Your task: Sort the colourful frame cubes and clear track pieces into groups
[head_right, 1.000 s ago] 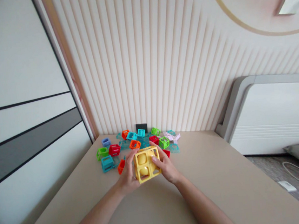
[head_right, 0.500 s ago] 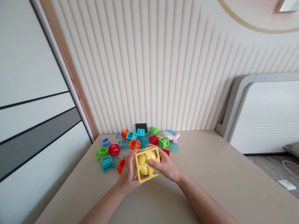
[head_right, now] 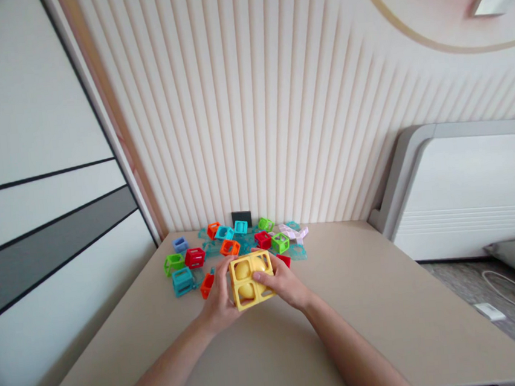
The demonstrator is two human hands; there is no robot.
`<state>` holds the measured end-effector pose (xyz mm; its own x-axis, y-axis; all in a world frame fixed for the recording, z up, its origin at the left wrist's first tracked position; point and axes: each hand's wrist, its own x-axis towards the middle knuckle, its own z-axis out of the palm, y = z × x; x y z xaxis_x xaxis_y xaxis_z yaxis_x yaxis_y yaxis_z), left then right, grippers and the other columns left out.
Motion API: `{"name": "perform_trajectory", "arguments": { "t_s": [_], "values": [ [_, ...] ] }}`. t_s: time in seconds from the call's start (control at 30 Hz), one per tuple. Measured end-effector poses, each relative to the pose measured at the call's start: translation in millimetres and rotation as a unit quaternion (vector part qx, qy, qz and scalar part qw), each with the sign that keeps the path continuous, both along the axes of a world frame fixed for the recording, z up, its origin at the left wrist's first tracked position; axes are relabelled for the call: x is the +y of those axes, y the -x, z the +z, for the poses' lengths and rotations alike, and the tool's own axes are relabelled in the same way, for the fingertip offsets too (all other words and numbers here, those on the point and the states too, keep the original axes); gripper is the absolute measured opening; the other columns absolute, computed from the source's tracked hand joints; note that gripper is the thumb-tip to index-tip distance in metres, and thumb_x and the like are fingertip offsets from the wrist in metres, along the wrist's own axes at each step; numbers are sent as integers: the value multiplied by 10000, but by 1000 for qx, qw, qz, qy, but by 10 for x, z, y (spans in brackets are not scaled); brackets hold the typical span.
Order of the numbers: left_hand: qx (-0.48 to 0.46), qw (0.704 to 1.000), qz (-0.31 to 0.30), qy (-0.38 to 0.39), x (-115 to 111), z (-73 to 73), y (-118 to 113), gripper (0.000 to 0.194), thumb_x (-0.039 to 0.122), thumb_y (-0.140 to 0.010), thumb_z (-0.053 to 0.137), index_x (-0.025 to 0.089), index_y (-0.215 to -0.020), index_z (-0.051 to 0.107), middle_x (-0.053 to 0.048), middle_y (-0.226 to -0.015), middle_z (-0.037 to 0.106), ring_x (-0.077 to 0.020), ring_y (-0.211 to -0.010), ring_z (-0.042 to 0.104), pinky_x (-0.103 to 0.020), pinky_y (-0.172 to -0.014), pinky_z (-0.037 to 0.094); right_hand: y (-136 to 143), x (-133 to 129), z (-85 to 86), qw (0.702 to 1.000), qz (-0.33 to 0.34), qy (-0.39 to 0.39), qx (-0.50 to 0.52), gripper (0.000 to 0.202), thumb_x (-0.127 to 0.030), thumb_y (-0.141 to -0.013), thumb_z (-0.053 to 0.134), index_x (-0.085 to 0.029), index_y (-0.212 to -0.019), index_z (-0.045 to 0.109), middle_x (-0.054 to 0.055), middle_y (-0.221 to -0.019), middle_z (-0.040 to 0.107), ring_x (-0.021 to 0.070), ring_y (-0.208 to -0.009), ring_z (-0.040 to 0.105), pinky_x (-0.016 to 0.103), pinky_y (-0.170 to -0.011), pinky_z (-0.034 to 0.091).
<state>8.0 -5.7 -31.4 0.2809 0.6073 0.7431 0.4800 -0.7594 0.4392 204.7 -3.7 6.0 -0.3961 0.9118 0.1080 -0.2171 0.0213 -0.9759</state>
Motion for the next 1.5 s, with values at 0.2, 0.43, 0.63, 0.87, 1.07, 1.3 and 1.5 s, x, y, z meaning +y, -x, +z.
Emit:
{"name": "perform_trajectory", "arguments": {
  "t_s": [0.2,0.43,0.63,0.87,1.07,1.3,1.5],
  "values": [
    [4,1000,-1,-28,6,-4,7,863,329,-764,743,172,-1444,234,-204,-1333,520,-354,-1255,542,-497,-1004,500,-5,-19,44,1000,-11,-28,1,688,-488,-726,808,-236,-1299,523,64,-1156,671,231,-978,660,372,-870,541],
    [-34,999,-23,-3,27,-32,19,909,342,-728,781,202,-1449,246,-194,-1359,508,-360,-1282,514,-499,-1038,468,16,-25,-1,999,-10,-40,-7,732,-569,-809,702,-275,-1424,434,85,-1269,633,261,-1065,650,427,-940,515],
    [-202,971,-76,104,51,-56,-1,1075,397,-642,861,263,-1481,202,-180,-1492,378,-371,-1358,428,-539,-1101,393,-37,81,-67,992,-66,-109,18,690,-698,-944,285,-299,-1507,307,124,-1414,529,295,-1177,612,476,-948,510],
    [-338,857,-266,283,-29,144,-35,962,567,-711,779,269,-1498,311,-140,-1441,510,-353,-1317,493,-480,-1062,437,-130,94,-267,937,-121,-310,-107,674,-609,-943,443,-298,-1518,281,121,-1546,375,317,-1323,487,504,-1069,424],
    [-367,744,-398,393,-22,100,-73,743,702,-775,635,199,-1320,604,-137,-1276,662,-340,-1243,563,-473,-1079,395,-105,79,-367,878,-136,-420,-185,743,-607,-892,555,-244,-1496,320,150,-1488,435,330,-1362,431,493,-1128,359],
    [-340,652,-448,509,-21,86,-156,759,787,-813,473,178,-1223,665,-140,-1125,728,-313,-1093,662,-453,-968,472,-106,85,-348,889,-186,-388,-157,637,-571,-889,586,-219,-1404,460,133,-1239,628,295,-1103,617,412,-953,510],
    [-375,702,-344,498,7,128,-114,662,683,-805,616,275,-1323,561,-96,-1143,714,-281,-1032,683,-414,-869,529,-77,116,-434,931,-223,-266,-111,632,-574,-892,576,-218,-1405,478,132,-1276,620,306,-1089,615,429,-946,509]
  ]
}}
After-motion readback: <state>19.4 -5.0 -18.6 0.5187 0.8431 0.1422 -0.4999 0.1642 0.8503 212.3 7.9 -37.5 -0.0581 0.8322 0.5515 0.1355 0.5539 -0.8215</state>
